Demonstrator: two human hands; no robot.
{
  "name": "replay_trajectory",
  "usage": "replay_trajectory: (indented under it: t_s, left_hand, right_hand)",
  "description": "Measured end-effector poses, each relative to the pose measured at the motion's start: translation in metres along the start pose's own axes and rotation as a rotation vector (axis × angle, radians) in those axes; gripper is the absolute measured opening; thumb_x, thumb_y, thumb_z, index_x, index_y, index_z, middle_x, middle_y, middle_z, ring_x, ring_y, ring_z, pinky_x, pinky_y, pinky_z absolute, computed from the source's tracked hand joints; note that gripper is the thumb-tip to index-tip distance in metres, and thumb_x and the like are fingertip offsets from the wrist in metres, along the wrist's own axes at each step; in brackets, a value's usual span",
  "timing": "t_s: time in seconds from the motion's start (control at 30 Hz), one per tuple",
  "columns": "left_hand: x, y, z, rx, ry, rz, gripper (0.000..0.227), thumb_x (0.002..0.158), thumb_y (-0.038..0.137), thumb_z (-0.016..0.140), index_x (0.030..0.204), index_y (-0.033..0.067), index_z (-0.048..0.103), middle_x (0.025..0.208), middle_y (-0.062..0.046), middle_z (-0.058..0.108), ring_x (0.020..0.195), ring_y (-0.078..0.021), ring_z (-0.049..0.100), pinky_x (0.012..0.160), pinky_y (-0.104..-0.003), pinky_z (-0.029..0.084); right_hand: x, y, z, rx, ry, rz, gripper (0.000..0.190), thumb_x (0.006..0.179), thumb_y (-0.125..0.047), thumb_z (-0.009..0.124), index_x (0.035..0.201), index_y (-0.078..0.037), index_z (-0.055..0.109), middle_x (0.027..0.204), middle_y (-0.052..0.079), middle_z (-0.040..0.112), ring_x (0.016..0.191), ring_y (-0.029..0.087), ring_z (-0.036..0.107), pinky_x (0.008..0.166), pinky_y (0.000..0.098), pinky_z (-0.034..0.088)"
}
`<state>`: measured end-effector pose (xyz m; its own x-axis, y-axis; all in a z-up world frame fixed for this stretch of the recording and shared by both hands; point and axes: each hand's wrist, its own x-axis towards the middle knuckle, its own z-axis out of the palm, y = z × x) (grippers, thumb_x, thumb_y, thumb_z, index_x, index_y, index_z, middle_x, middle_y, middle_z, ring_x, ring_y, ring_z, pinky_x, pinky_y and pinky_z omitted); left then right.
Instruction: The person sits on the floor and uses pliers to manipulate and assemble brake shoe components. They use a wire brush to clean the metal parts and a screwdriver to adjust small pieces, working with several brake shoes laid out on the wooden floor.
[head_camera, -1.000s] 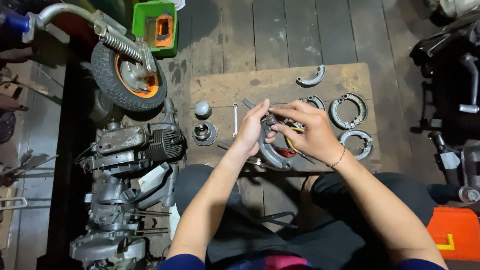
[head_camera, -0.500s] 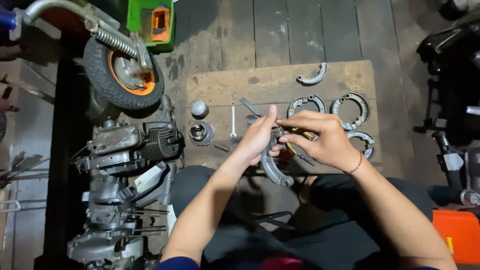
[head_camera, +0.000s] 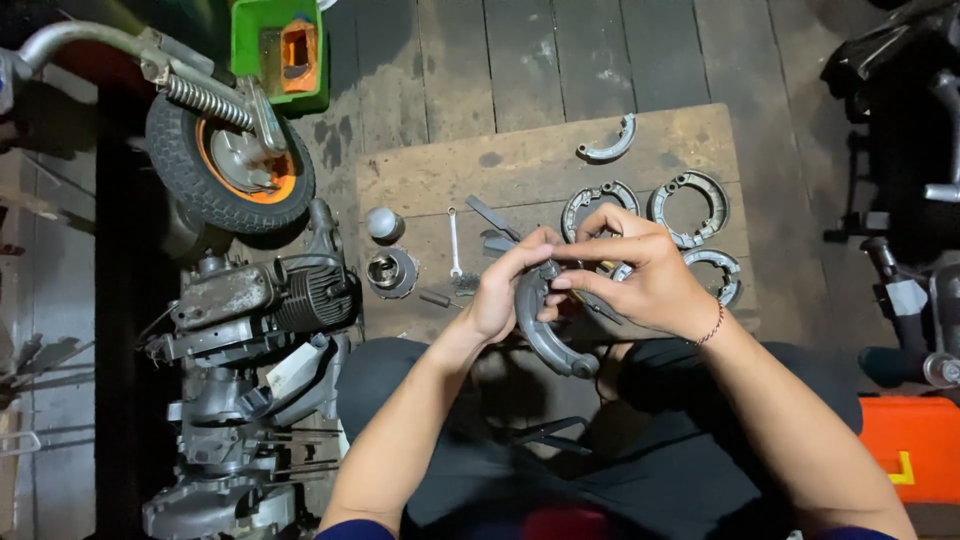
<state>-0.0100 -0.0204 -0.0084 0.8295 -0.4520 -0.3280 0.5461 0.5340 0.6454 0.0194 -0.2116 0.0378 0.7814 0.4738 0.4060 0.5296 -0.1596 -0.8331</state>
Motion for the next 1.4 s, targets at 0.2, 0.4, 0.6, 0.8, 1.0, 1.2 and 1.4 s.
replay_trajectory:
  t_s: [0.2,0.4,0.6,0.8,1.0,1.2,1.4]
  left_hand:
    - [-0.014,0.009,0.012,0.032,-0.186,0.161,0.039,0.09,0.025,0.057,0.117,0.0,0.046,0.099,-0.012,0.042,0.081,-0.0171,0.046,0.047,-0.027,0.045]
    - [-0.017,0.019,0.026,-0.112,-0.216,0.255,0.028,0.089,0.021,0.057,0.105,0.0,0.048,0.095,-0.012,0.044,0.081,-0.0159,0.047,0.045,-0.022,0.041]
    - [-0.007,0.02,0.02,-0.158,-0.145,0.482,0.019,0.087,0.022,0.053,0.092,0.0069,0.044,0.087,-0.006,0.037,0.077,-0.0148,0.044,0.041,-0.021,0.043]
    - [-0.001,0.015,0.02,0.067,-0.05,0.743,0.027,0.086,0.03,0.054,0.09,0.0054,0.044,0.087,-0.006,0.037,0.083,-0.0169,0.046,0.046,-0.024,0.047]
    - [-0.004,0.021,0.018,0.532,0.069,0.965,0.043,0.098,0.034,0.054,0.116,-0.0058,0.057,0.114,-0.019,0.058,0.115,-0.0312,0.063,0.095,-0.041,0.058]
    - [-0.019,0.029,0.027,0.618,0.147,0.924,0.037,0.101,0.022,0.06,0.128,-0.0042,0.062,0.128,-0.018,0.067,0.121,-0.0234,0.065,0.096,-0.036,0.058]
    - [-0.011,0.015,0.014,0.44,0.045,0.887,0.038,0.106,0.016,0.059,0.141,0.0003,0.056,0.131,-0.02,0.064,0.098,-0.0228,0.071,0.084,-0.039,0.063]
  right_hand:
    - [-0.002,-0.009,0.002,0.051,0.029,0.008,0.03,0.076,-0.013,0.092,0.104,-0.012,0.082,0.087,0.007,0.064,0.074,0.018,0.063,0.072,0.0359,0.053]
    - [0.003,-0.035,0.006,0.024,0.145,0.067,0.058,0.071,-0.007,0.095,0.124,0.0,0.072,0.088,0.012,0.064,0.077,0.019,0.065,0.067,0.0327,0.058]
    - [-0.02,-0.038,0.006,0.24,-0.176,0.508,0.069,0.082,-0.021,0.083,0.128,0.002,0.037,0.101,0.029,0.067,0.087,0.039,0.074,0.065,0.0537,0.064]
    - [-0.023,-0.03,0.033,0.721,-0.218,0.782,0.053,0.098,-0.009,0.054,0.143,-0.004,0.025,0.1,0.015,0.062,0.068,0.02,0.068,0.054,0.0291,0.059]
    - [-0.017,-0.046,0.021,-0.015,0.0,0.314,0.056,0.09,-0.001,0.058,0.145,0.006,0.048,0.114,0.031,0.069,0.102,0.049,0.071,0.08,0.0574,0.058]
    - [-0.008,-0.041,0.01,-0.394,0.243,-0.004,0.05,0.093,0.0,0.064,0.143,0.003,0.059,0.117,0.02,0.07,0.104,0.04,0.07,0.09,0.0452,0.056]
    - [-0.003,-0.041,0.0,-0.455,0.3,-0.097,0.043,0.093,0.002,0.062,0.136,0.004,0.066,0.107,0.019,0.07,0.093,0.039,0.07,0.085,0.0444,0.056]
